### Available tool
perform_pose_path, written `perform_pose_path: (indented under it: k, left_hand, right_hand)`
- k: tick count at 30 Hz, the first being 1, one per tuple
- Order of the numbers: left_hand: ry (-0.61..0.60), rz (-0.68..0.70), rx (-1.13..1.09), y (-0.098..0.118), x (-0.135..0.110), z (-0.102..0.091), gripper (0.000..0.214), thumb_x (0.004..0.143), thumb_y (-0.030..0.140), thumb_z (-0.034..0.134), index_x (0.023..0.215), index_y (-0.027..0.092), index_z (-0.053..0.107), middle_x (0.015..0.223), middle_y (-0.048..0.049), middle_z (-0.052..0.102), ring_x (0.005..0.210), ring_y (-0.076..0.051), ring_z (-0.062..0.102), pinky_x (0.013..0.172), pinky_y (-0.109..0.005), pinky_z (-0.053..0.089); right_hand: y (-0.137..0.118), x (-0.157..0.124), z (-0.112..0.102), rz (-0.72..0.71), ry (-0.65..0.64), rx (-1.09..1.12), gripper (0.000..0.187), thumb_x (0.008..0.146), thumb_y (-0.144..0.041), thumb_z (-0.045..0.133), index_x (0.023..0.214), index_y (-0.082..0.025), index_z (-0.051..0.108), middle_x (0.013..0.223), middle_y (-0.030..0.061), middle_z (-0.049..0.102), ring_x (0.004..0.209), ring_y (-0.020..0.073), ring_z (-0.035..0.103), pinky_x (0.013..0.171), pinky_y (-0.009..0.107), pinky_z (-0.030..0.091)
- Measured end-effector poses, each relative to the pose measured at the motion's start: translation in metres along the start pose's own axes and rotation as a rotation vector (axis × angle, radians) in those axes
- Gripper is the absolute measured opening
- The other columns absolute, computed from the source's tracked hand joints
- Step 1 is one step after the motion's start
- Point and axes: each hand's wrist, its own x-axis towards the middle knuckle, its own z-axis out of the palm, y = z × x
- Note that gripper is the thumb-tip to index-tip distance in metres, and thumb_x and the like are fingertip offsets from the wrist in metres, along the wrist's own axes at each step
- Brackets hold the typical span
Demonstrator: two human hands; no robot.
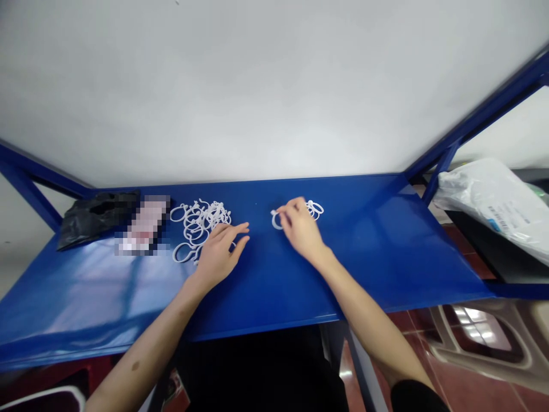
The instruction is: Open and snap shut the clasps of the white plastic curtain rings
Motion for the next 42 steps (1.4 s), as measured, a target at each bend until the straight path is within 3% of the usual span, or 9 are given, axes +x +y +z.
perform_pose_path:
  k: [3,7,12,17,21,26,32,39,42]
  left_hand:
    - [-0.072,-0.004,0.143,-0.010,0.000,-0.011,0.028,0.094,0.016,0.051,0.116,0.020,0.068,0.107,-0.0096,0.071,0.103,-0.027,0.061,0.097,-0.045,0.049]
    - [-0.208,-0.007,0.257,-0.022,-0.005,-0.017,0.039,0.082,0.008,0.051,0.114,0.019,0.070,0.113,-0.0118,0.067,0.108,-0.031,0.057,0.094,-0.049,0.048]
    - [-0.270,0.012,0.300,-0.023,-0.008,-0.015,0.030,0.087,0.013,0.050,0.108,0.020,0.070,0.111,-0.0113,0.068,0.103,-0.032,0.056,0.087,-0.049,0.046]
    - [-0.258,0.032,0.348,-0.021,-0.007,-0.016,0.018,0.096,0.022,0.049,0.096,0.021,0.068,0.104,-0.0095,0.070,0.097,-0.030,0.055,0.081,-0.046,0.042]
    - [-0.208,0.030,0.280,-0.016,-0.005,-0.021,0.013,0.097,0.025,0.053,0.093,0.022,0.066,0.102,-0.0071,0.071,0.096,-0.028,0.055,0.081,-0.044,0.040]
    - [-0.094,-0.068,0.081,-0.011,0.000,-0.024,0.013,0.096,0.028,0.056,0.086,0.023,0.064,0.088,-0.0026,0.072,0.088,-0.024,0.058,0.084,-0.040,0.043]
    - [-0.055,-0.169,-0.045,-0.007,0.004,-0.020,0.015,0.093,0.031,0.061,0.083,0.022,0.067,0.075,-0.0008,0.070,0.082,-0.021,0.059,0.082,-0.037,0.045]
    - [-0.061,-0.009,-0.120,-0.003,0.002,-0.006,0.010,0.093,0.028,0.064,0.086,0.023,0.069,0.078,0.0003,0.072,0.082,-0.019,0.056,0.081,-0.035,0.043]
    - [-0.039,0.027,-0.199,-0.002,-0.001,0.002,0.012,0.095,0.028,0.061,0.104,0.023,0.068,0.085,-0.0007,0.071,0.087,-0.018,0.058,0.083,-0.033,0.046]
  right_hand:
    - [0.034,0.033,-0.021,0.169,-0.010,-0.165,0.017,0.088,-0.017,0.059,0.095,-0.020,0.074,0.092,0.0071,0.065,0.073,0.0183,0.062,0.075,0.038,0.053]
    - [0.067,0.058,-0.037,0.147,-0.199,-0.220,0.021,0.081,-0.014,0.060,0.096,-0.020,0.073,0.088,0.0045,0.071,0.075,0.0189,0.061,0.077,0.037,0.050]
    - [0.079,0.064,-0.033,0.093,-0.290,-0.253,0.017,0.075,-0.010,0.059,0.078,-0.021,0.072,0.082,0.0029,0.072,0.077,0.0200,0.061,0.085,0.041,0.047]
    - [0.079,0.062,-0.030,0.077,-0.296,-0.260,0.015,0.078,-0.012,0.059,0.077,-0.021,0.072,0.080,0.0036,0.070,0.078,0.0204,0.059,0.088,0.043,0.045]
    - [0.066,0.054,-0.032,0.083,-0.205,-0.288,0.015,0.088,-0.019,0.057,0.085,-0.021,0.072,0.088,0.0073,0.069,0.084,0.0235,0.056,0.087,0.044,0.045]
    - [0.017,0.037,-0.023,-0.011,-0.057,-0.194,0.014,0.095,-0.023,0.055,0.095,-0.022,0.069,0.097,0.0061,0.070,0.092,0.0243,0.057,0.089,0.042,0.046]
    - [-0.034,-0.007,0.016,-0.063,-0.290,0.239,0.029,0.100,-0.038,0.055,0.124,-0.023,0.058,0.102,0.0042,0.068,0.077,0.0151,0.063,0.073,0.031,0.053]
    - [-0.037,-0.034,0.037,0.036,-0.269,0.558,0.032,0.096,-0.032,0.060,0.126,-0.023,0.055,0.090,-0.0007,0.066,0.068,0.0107,0.063,0.066,0.026,0.053]
    - [-0.035,-0.032,0.037,0.071,-0.264,0.640,0.028,0.094,-0.031,0.063,0.120,-0.023,0.058,0.083,-0.0024,0.064,0.066,0.0107,0.062,0.063,0.026,0.054]
